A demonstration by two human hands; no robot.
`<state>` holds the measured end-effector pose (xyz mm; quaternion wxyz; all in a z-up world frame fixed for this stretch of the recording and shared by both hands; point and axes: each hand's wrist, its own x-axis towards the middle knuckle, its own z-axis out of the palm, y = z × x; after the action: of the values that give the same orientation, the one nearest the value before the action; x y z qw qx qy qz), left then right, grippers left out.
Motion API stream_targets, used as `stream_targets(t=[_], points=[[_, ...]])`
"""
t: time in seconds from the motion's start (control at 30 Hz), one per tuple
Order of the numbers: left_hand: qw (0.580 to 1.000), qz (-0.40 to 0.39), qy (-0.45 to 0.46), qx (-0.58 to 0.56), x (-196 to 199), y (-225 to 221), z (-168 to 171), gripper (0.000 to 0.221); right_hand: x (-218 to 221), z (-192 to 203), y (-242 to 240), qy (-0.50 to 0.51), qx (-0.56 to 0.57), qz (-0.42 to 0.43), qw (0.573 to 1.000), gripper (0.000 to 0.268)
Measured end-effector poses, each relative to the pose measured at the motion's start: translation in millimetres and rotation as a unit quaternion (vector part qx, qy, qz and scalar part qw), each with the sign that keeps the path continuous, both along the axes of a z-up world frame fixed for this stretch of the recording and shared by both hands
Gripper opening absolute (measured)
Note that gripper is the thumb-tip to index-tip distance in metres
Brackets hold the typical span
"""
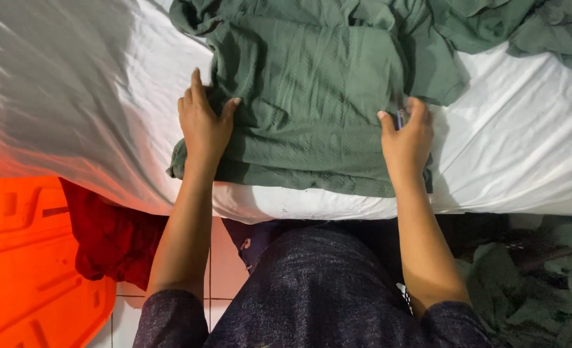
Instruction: Using a small tool to trim threads or remove tags from a garment followed by folding the item.
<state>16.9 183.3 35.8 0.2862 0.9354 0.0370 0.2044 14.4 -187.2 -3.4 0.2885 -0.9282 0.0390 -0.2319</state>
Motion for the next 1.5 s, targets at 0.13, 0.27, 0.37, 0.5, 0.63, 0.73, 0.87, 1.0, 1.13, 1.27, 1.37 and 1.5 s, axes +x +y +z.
stream_targets(t=[0.13, 0.27, 0.37, 0.5, 0.63, 0.73, 0.87, 1.0, 1.13, 1.27, 1.37, 1.5], points=[[0.991, 0.002, 0.073, -0.116, 1.1, 16.8, -6.4, 0.036, -2.6, 10.8, -12.2, 0.052, 0.095, 0.039, 0.993, 0.027], [0.883, 0.005, 0.186, -0.431, -44.0, 16.1, 41.0, 0.011, -46.9, 26.7, -42.2, 0.142, 0.335, 0.117, 0.924, 0.019], [0.893, 0.065, 0.246, -0.372, -47.1, 49.0, 16.5, 0.015, -50.7, 54.7, -42.8, 0.183, 0.344, 0.056, 0.919, 0.012], [0.958, 0.072, 0.180, -0.210, -32.1, 19.6, 42.8, 0.036, -19.0, 43.0, -35.1, 0.131, 0.316, -0.032, 0.939, 0.008], [0.974, 0.009, 0.204, -0.102, -16.9, -11.5, 46.7, 0.079, 4.8, 31.2, -15.7, 0.223, 0.241, 0.031, 0.944, 0.048], [0.958, -0.039, 0.216, -0.183, -26.2, -1.8, 46.5, 0.064, -15.2, 50.5, -14.9, 0.240, 0.304, 0.087, 0.918, 0.038], [0.863, -0.016, 0.227, -0.450, -58.8, 36.6, 37.1, 0.054, -50.4, 28.3, -65.3, 0.232, 0.470, 0.067, 0.849, 0.033], [0.882, 0.007, 0.187, -0.433, -51.1, 46.5, 19.2, 0.048, -33.9, 32.0, -58.8, 0.240, 0.467, 0.008, 0.851, 0.023], [0.962, 0.054, 0.203, -0.174, -32.1, 7.4, 51.9, 0.066, -6.0, 25.1, -34.2, 0.189, 0.274, 0.037, 0.942, 0.051], [0.970, 0.009, 0.242, 0.032, -36.9, -2.4, 43.6, 0.045, -9.3, 18.8, -35.0, 0.207, 0.182, 0.104, 0.955, 0.039], [0.943, 0.010, 0.316, 0.101, -58.3, 26.0, 16.7, 0.026, -35.6, 17.1, -69.6, 0.223, 0.156, 0.108, 0.956, 0.026], [0.938, 0.001, 0.332, 0.099, -70.0, 26.7, 34.7, 0.023, -52.0, 38.2, -68.9, 0.242, 0.080, 0.052, 0.965, 0.023]])
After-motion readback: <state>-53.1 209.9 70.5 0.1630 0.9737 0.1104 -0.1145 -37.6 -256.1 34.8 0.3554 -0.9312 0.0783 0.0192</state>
